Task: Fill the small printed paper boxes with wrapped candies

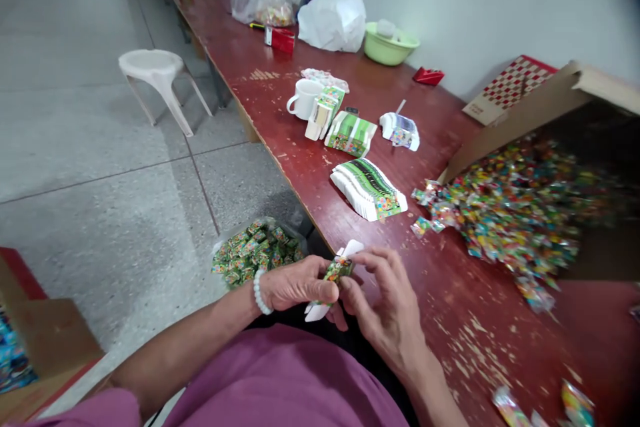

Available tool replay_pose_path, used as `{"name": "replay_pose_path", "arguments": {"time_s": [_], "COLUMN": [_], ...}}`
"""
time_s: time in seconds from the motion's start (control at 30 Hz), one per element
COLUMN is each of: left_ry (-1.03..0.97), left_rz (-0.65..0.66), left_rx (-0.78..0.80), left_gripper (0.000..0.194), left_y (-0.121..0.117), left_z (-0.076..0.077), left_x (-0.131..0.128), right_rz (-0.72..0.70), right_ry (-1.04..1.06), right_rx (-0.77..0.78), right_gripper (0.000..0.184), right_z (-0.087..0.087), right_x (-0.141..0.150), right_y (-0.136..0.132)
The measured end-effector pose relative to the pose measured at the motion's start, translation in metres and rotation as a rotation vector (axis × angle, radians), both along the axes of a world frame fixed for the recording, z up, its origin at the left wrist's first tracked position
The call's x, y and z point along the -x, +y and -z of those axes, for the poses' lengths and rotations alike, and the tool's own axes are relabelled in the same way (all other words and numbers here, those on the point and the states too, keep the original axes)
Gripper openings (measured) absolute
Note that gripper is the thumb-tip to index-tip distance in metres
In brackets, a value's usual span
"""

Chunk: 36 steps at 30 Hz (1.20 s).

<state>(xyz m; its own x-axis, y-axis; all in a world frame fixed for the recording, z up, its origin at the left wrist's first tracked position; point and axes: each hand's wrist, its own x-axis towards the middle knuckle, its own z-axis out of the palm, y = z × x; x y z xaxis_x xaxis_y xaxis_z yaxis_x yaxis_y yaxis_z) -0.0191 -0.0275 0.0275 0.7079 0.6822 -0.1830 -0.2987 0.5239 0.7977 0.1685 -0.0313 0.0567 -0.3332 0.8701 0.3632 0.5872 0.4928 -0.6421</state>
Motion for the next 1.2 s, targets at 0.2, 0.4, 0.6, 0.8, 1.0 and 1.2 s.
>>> {"name": "replay_pose_path", "arguments": {"time_s": [0.2,0.4,0.6,0.8,1.0,1.2], "left_ry": [0.087,0.173,0.191,0.229,0.346,0.484], "left_rz": [0.121,0.246,0.315,0.084,-0.085,-0.314], "left_rx": [-0.065,-0.088,0.095,0.103,-0.037,-0.296], "left_gripper": [0.06,0.062,0.038,0.025,0.024,0.036], "left_y": [-0.005,-0.008,-0.025,-0.036,-0.035,-0.033], "left_z": [-0.01,-0.011,-0.006,-0.006,-0.01,-0.004], "left_x": [-0.01,-0.021,-0.044,-0.061,-0.068,-0.065], "right_rz": [-0.072,-0.197,-0.277,0.078,0.089,0.178], "right_ry": [-0.04,0.073,0.267,0.475,0.614,0.641], "right_rx": [0.093,0.264,0.671,0.544,0.687,0.64], "right_gripper": [0.013,0.007,0.019,0.033,0.033,0.031], "right_z": [-0.015,-0.024,-0.009,0.02,0.037,0.036], "right_x": [-0.014,-0.039,-0.058,-0.059,-0.052,-0.052], "right_y": [-0.009,-0.016,-0.037,-0.049,-0.047,-0.041]}}
